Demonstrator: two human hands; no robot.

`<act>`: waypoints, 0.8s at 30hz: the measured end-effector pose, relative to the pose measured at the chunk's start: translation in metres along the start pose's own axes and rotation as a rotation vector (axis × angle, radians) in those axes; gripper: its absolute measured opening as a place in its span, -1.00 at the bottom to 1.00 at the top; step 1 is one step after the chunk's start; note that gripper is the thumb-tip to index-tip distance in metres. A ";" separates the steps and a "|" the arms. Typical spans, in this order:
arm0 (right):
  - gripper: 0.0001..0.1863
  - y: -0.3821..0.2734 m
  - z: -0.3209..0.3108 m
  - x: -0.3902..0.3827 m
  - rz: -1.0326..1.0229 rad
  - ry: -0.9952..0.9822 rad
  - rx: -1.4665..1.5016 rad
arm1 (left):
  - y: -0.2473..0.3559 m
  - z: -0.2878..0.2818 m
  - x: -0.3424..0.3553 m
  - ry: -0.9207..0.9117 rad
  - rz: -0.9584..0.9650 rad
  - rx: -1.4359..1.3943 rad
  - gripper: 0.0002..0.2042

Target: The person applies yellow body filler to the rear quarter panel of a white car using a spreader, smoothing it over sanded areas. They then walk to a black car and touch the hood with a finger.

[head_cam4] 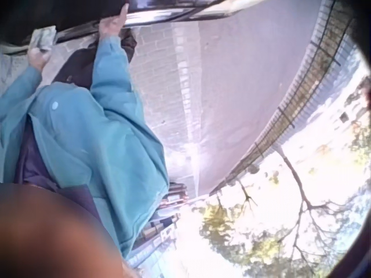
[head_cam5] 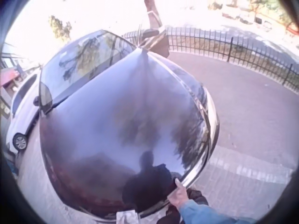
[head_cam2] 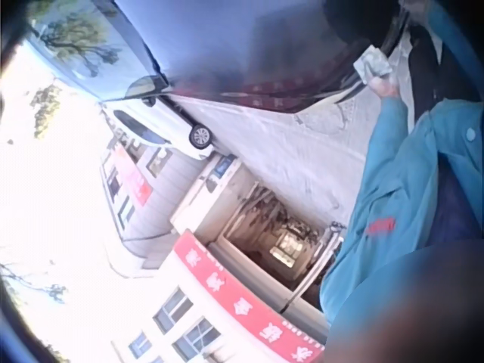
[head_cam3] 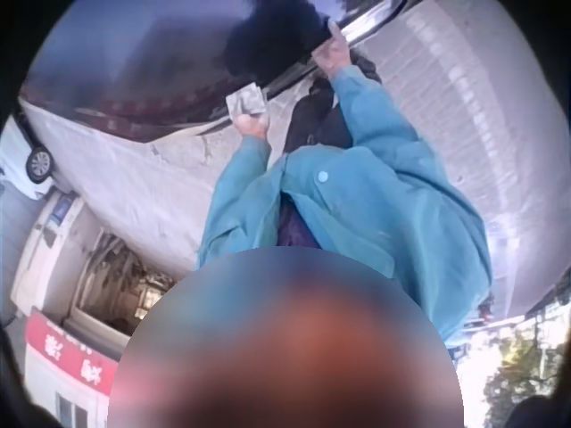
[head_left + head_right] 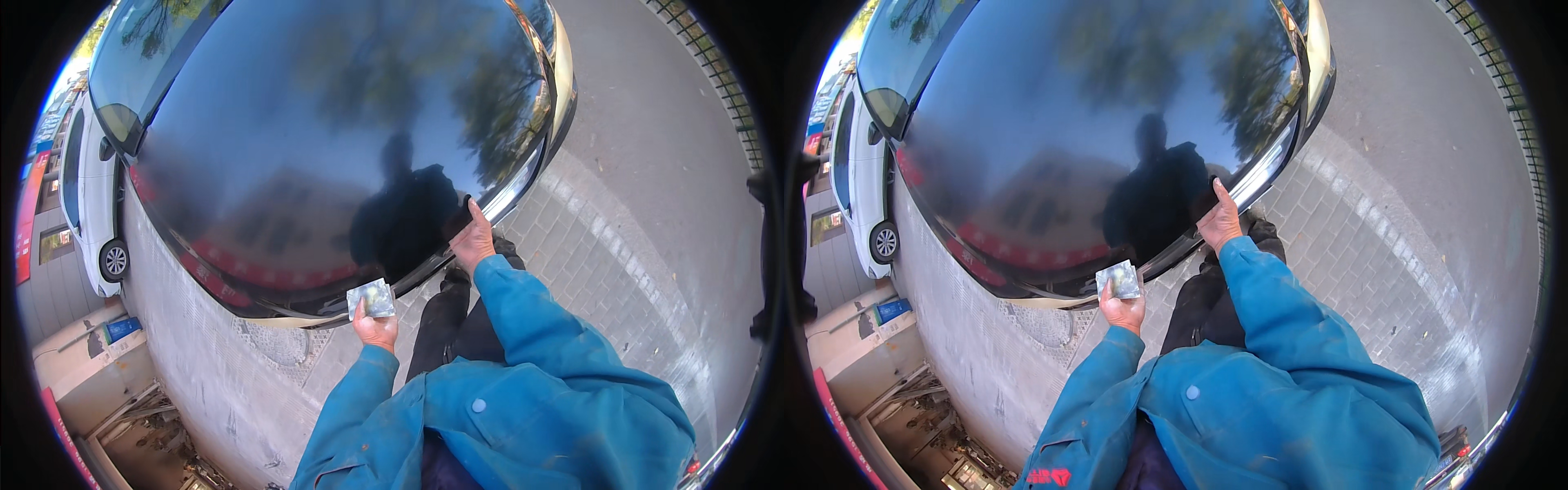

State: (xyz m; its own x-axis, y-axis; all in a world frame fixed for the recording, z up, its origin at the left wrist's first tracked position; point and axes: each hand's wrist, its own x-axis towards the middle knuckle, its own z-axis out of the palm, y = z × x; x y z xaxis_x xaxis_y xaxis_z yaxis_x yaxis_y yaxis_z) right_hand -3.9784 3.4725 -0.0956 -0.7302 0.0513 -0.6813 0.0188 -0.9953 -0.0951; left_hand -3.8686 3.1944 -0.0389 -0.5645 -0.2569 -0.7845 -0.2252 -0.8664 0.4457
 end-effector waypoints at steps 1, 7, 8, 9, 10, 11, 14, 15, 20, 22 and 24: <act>-0.66 -0.009 -0.005 0.005 -0.038 -0.013 0.010 | 0.000 0.002 -0.002 0.003 -0.003 -0.012 -0.67; -0.58 -0.048 0.007 0.021 0.004 -0.107 -0.016 | -0.004 -0.013 0.008 -0.040 0.016 -0.025 -0.67; -0.57 -0.047 0.009 0.021 0.054 -0.133 -0.028 | -0.003 -0.013 0.008 -0.042 0.017 -0.026 -0.67; -0.55 -0.043 0.011 0.019 0.075 -0.133 -0.032 | -0.002 -0.012 0.008 -0.044 0.017 -0.028 -0.67; -0.54 -0.038 0.012 0.015 0.096 -0.134 -0.037 | -0.003 -0.011 0.007 -0.049 0.018 -0.020 -0.67; -0.53 -0.033 0.007 0.012 0.113 -0.129 -0.038 | -0.002 -0.009 0.007 -0.046 0.009 -0.025 -0.67; -0.47 -0.014 0.000 0.008 0.140 -0.187 0.007 | -0.003 -0.010 0.010 -0.048 0.005 -0.029 -0.68; -0.46 -0.008 -0.001 0.006 0.152 -0.199 0.020 | -0.001 -0.015 0.013 -0.057 0.000 -0.015 -0.68; -0.45 0.001 0.004 0.000 0.168 -0.184 -0.026 | 0.000 -0.009 0.005 0.011 -0.003 -0.035 -0.69; -0.43 0.002 -0.003 0.005 0.159 -0.159 -0.028 | 0.001 -0.002 0.003 -0.027 -0.005 -0.017 -0.68; -0.41 0.006 -0.007 0.007 0.112 -0.117 -0.045 | 0.001 -0.008 0.006 -0.035 -0.006 0.001 -0.68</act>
State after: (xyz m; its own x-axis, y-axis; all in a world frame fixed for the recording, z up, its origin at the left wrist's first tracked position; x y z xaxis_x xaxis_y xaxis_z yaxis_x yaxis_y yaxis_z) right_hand -3.9790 3.4670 -0.1059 -0.7962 -0.0725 -0.6007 0.1334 -0.9894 -0.0574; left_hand -3.8657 3.1888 -0.0467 -0.5905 -0.2362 -0.7717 -0.2294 -0.8676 0.4411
